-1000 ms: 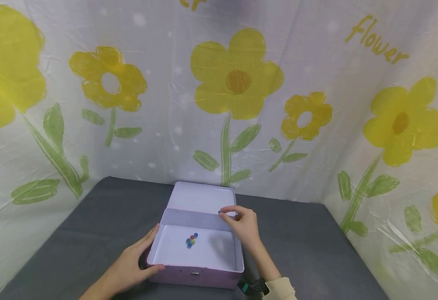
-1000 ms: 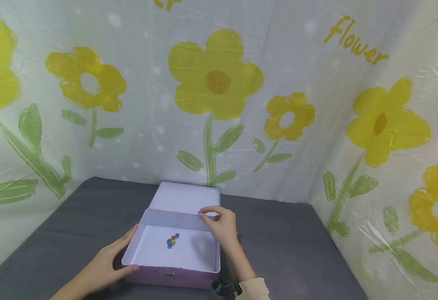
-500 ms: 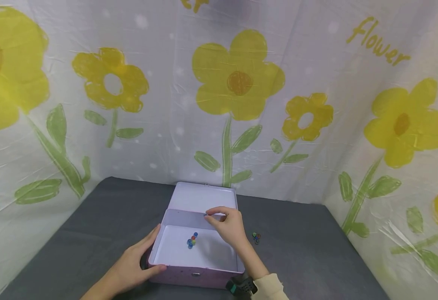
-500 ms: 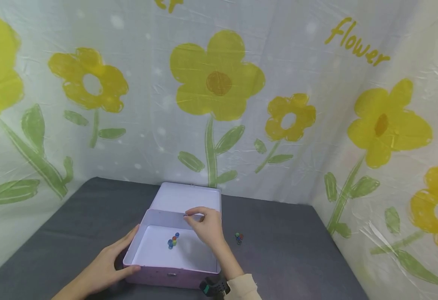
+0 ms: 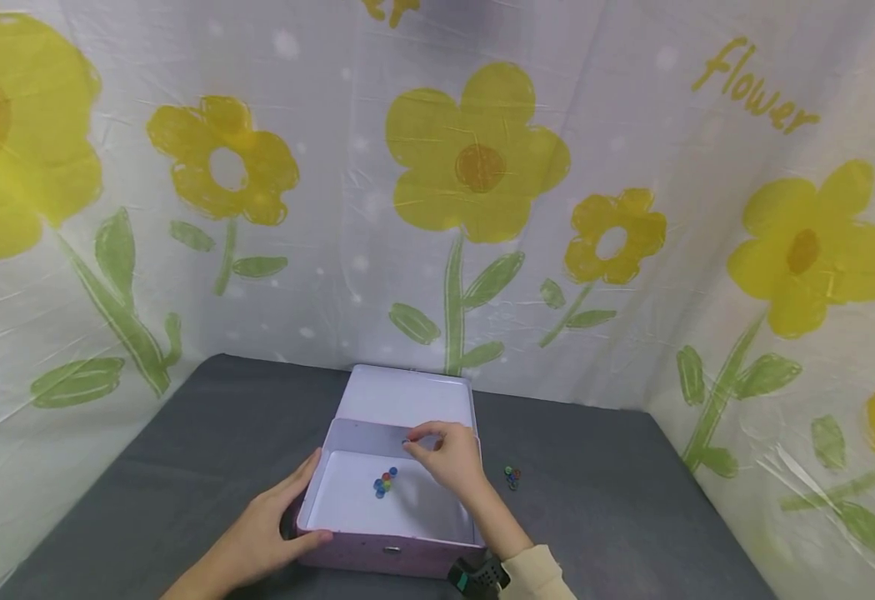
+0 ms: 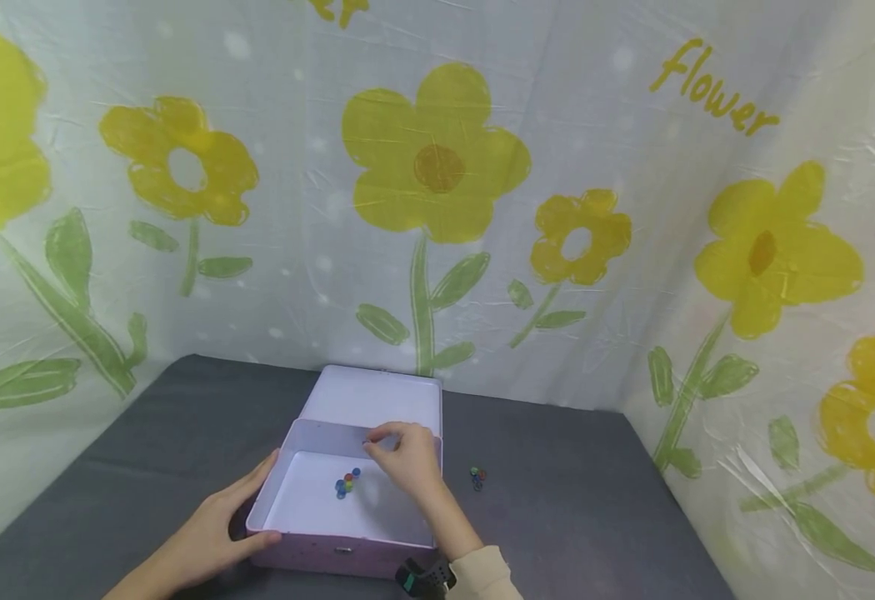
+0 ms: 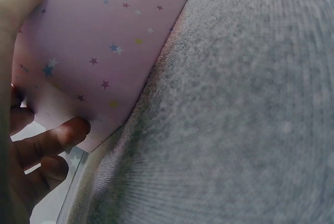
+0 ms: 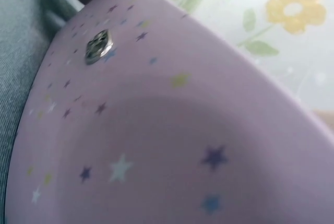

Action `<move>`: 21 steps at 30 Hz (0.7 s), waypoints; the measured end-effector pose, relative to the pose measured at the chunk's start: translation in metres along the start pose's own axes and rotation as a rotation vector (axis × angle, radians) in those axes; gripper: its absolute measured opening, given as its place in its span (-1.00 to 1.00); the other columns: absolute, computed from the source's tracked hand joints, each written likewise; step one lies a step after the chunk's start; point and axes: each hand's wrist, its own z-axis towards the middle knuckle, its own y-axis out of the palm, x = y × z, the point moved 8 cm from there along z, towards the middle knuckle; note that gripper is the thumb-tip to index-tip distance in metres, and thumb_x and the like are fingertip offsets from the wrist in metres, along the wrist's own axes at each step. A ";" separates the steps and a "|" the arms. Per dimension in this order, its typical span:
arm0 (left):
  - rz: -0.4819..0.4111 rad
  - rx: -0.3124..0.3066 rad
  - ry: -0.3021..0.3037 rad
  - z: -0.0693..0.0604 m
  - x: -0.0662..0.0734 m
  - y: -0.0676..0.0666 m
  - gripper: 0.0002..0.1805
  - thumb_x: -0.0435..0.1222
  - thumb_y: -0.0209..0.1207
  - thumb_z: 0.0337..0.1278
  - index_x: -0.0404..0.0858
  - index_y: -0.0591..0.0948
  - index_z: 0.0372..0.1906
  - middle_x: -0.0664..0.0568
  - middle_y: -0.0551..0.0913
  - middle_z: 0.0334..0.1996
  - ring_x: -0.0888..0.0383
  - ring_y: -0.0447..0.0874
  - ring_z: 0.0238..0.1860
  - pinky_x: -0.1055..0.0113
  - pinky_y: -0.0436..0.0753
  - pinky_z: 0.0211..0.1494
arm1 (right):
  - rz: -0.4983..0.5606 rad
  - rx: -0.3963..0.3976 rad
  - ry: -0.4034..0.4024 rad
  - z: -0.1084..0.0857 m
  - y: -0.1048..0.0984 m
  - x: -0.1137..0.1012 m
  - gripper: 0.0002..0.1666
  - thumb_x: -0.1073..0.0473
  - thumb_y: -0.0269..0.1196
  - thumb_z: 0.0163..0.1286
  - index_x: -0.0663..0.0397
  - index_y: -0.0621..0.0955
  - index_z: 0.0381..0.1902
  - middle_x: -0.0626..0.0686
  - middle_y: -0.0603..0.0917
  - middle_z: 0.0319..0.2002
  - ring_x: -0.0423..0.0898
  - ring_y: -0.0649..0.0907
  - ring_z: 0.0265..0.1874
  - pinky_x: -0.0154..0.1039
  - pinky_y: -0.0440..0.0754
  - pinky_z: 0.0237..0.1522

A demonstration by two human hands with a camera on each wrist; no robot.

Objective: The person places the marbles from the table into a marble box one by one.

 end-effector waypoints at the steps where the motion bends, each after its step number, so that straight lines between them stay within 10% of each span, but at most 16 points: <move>1: 0.001 0.004 0.007 0.000 0.000 0.000 0.21 0.15 0.57 -0.02 -0.22 0.25 0.67 -0.26 0.36 0.57 -0.31 0.48 0.45 -0.35 0.57 0.27 | -0.009 -0.012 0.001 0.000 0.001 0.000 -0.94 0.25 0.54 0.27 0.08 0.86 -0.29 0.04 0.87 -0.24 -0.40 0.24 -0.80 -0.46 0.22 -0.72; 12: -0.026 -0.016 -0.031 0.001 -0.002 0.001 0.21 0.18 0.54 0.02 -0.19 0.22 0.68 -0.25 0.33 0.59 -0.30 0.42 0.50 -0.38 0.52 0.31 | -0.194 -0.188 0.016 -0.007 0.018 0.013 -0.96 0.25 0.55 0.25 0.05 0.85 -0.33 -0.07 0.85 -0.35 -0.04 0.80 -0.18 0.00 0.72 0.00; 21: -0.022 -0.007 -0.030 0.000 -0.006 0.003 0.19 0.18 0.54 0.04 -0.18 0.24 0.68 -0.26 0.34 0.58 -0.31 0.42 0.49 -0.38 0.53 0.30 | -0.262 -0.230 0.046 -0.011 0.024 0.015 -0.94 0.27 0.56 0.21 0.04 0.84 -0.38 -0.09 0.83 -0.38 -0.12 0.75 -0.32 -0.26 0.63 -0.28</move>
